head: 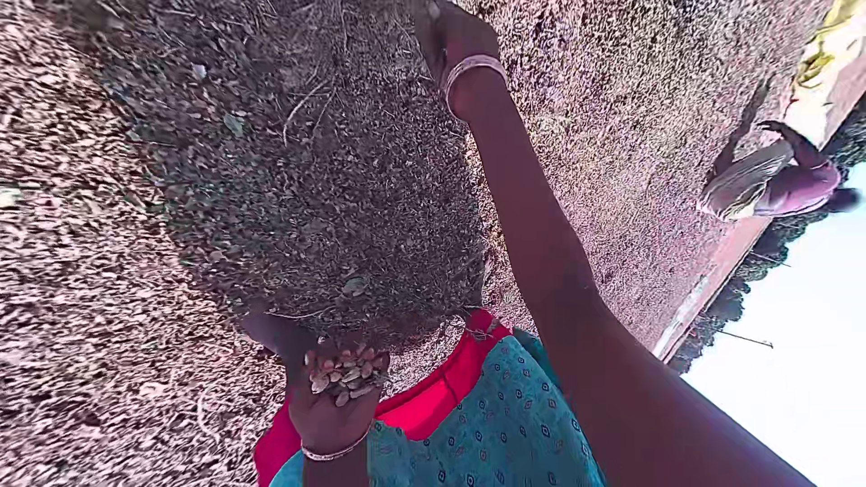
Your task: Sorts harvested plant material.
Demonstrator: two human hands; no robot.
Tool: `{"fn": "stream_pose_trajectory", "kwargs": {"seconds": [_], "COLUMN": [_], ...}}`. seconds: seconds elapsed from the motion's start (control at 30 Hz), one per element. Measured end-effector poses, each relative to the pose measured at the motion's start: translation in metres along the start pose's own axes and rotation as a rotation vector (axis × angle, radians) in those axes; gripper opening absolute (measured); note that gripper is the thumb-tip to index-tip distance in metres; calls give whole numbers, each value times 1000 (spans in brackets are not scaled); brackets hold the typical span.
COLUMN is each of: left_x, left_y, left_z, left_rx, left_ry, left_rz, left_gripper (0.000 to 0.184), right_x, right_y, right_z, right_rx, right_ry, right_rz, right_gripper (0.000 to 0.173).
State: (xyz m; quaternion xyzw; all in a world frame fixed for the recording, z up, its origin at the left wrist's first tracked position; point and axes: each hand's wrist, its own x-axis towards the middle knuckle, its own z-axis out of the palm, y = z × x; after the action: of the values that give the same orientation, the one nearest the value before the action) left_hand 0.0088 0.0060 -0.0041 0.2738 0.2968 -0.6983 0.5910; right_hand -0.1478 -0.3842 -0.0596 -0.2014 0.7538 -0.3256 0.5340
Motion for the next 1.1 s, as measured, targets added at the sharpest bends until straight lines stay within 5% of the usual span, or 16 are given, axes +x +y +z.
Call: {"fn": "stream_pose_trajectory", "kwargs": {"seconds": [0.4,0.53,0.63,0.73,0.8,0.93,1.1], "left_x": [6,8,8,9,7,7,2], "left_y": [2,3,3,1,2,-5,-3], "left_z": [7,12,20,22,19,12,5], "left_rx": [-31,-24,10,-48,-63,-70,-45], "left_ry": [-28,-38,58,79,23,-23,-21], "left_rz": [-6,4,25,23,10,0,-17], "left_gripper": [37,32,35,32,30,29,28], "right_x": [-75,-170,-194,-182,-169,-135,-80], "right_y": [37,96,152,172,180,163,174], "right_z": [-31,-63,-83,-102,-109,-114,-62], "right_rx": [-34,-619,-991,-1456,-1617,-1404,-1419], "right_ry": [-149,-347,-445,-785,-774,-417,-495], "right_rz": [36,-62,92,355,439,122,-97], "right_gripper": [22,23,27,44,54,32,35]}}
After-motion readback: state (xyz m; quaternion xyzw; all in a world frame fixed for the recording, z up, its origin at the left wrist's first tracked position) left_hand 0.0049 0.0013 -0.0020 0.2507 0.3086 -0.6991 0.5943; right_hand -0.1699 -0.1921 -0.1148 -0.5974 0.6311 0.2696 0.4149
